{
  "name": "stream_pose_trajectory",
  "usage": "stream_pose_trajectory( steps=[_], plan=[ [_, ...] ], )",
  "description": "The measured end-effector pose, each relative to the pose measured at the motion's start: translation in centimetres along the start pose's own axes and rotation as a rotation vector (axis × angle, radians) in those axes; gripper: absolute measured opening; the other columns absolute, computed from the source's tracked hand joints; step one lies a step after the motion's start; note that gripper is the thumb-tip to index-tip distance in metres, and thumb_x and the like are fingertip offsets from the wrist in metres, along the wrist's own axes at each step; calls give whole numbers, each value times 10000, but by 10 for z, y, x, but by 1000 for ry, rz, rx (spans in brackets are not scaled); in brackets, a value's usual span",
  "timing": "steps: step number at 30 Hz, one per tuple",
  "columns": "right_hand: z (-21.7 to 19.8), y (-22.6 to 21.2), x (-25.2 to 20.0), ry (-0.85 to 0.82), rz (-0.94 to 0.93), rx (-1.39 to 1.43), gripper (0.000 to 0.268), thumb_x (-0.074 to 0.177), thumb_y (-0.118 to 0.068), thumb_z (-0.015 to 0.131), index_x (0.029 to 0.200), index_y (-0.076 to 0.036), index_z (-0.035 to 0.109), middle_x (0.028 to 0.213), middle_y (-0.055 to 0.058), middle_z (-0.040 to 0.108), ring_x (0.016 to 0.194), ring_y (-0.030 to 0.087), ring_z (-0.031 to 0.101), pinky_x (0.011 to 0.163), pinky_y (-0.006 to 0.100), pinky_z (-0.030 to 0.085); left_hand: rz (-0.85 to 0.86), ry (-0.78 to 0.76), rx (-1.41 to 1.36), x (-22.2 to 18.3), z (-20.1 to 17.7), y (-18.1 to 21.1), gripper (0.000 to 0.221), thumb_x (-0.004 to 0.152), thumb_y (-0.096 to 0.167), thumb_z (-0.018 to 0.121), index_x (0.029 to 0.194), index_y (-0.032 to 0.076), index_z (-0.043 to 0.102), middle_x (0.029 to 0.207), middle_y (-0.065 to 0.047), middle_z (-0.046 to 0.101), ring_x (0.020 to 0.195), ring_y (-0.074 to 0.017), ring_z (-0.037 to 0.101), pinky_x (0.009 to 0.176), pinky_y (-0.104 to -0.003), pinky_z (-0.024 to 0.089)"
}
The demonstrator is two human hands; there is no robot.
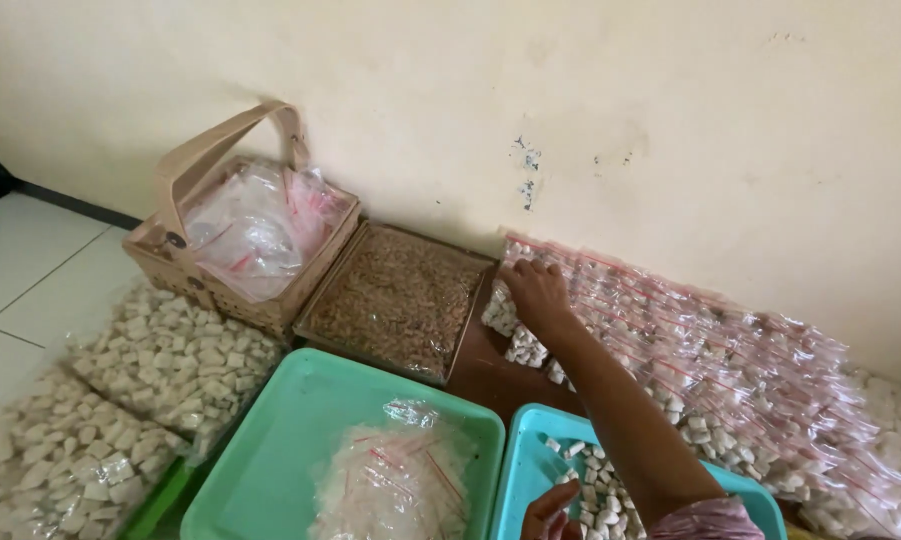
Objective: Manually packing small food cubes into plastic bags from a tray at a natural pace.
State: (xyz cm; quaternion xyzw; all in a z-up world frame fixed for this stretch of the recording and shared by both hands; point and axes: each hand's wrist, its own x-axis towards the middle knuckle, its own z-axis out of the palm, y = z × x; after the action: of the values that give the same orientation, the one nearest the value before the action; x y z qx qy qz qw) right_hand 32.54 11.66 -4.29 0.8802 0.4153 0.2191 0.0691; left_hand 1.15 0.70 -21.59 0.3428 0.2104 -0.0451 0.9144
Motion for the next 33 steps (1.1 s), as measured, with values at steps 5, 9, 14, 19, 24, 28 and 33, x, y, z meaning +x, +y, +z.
stream_pose_trajectory(
  steps=[5, 9, 14, 19, 24, 28, 33],
  plan=[
    [-46, -40, -17, 299, -304, -27, 115, 833, -289, 697, 931, -283, 638, 942, -14, 635, 922, 223, 606, 824, 400, 426, 157, -21, 47, -8, 6, -1, 499, 874, 182, 767, 1347, 89, 640, 1511, -168, 550, 1441, -348, 514, 1174, -473, 456],
    [-55, -58, -30, -440, -358, -386, 341, 1015, -427, 565, 1095, -140, 732, 1019, 67, 715, 889, 233, 603, 933, 472, 391, 327, -42, 101, -26, 17, -2, 451, 914, 246, 693, 1325, 83, 607, 1457, -169, 581, 1406, -342, 557, 1164, -524, 443],
    [-46, -52, -32, -563, -334, -500, 556, 1071, -582, 370, 1346, -177, 634, 1407, 144, 608, 1343, 359, 524, 1187, 628, 216, 499, -49, 147, -43, 29, 7, 423, 953, 309, 618, 1303, 76, 574, 1402, -170, 613, 1371, -335, 600, 1156, -576, 430],
    [-33, -45, -26, -455, -232, -404, 545, 1079, -534, 328, 1106, -181, 741, 1145, 71, 727, 1149, 289, 644, 1243, 672, 91, 645, -96, 208, -61, 42, 32, 354, 997, 260, 526, 1296, 71, 543, 1389, -178, 602, 1368, -347, 602, 1159, -619, 409],
    [-31, -43, -21, -513, -177, -362, 553, 1068, -586, 333, 1118, -207, 732, 1186, 64, 705, 1175, 279, 628, 1240, 687, 7, 589, 5, 236, -77, 54, 46, 349, 974, 270, 507, 1256, 85, 597, 1340, -143, 687, 1326, -318, 667, 1141, -602, 435],
    [-28, -42, -21, -504, -200, -366, 416, 1031, -534, 478, 1181, -232, 722, 1182, 55, 708, 1157, 274, 623, 1223, 713, 20, 715, -61, 235, -77, 53, 48, 424, 1027, 364, 449, 1284, 42, 551, 1356, -177, 653, 1330, -338, 642, 1143, -600, 439],
    [-44, -40, -19, -490, -205, -348, 392, 995, -574, 536, 1113, -258, 737, 1101, 15, 736, 1133, 262, 643, 1222, 725, 25, 564, 108, 195, -94, 71, 66, 351, 880, 92, 504, 1198, 82, 651, 1295, -143, 734, 1299, -297, 681, 1136, -537, 470]
  ],
)
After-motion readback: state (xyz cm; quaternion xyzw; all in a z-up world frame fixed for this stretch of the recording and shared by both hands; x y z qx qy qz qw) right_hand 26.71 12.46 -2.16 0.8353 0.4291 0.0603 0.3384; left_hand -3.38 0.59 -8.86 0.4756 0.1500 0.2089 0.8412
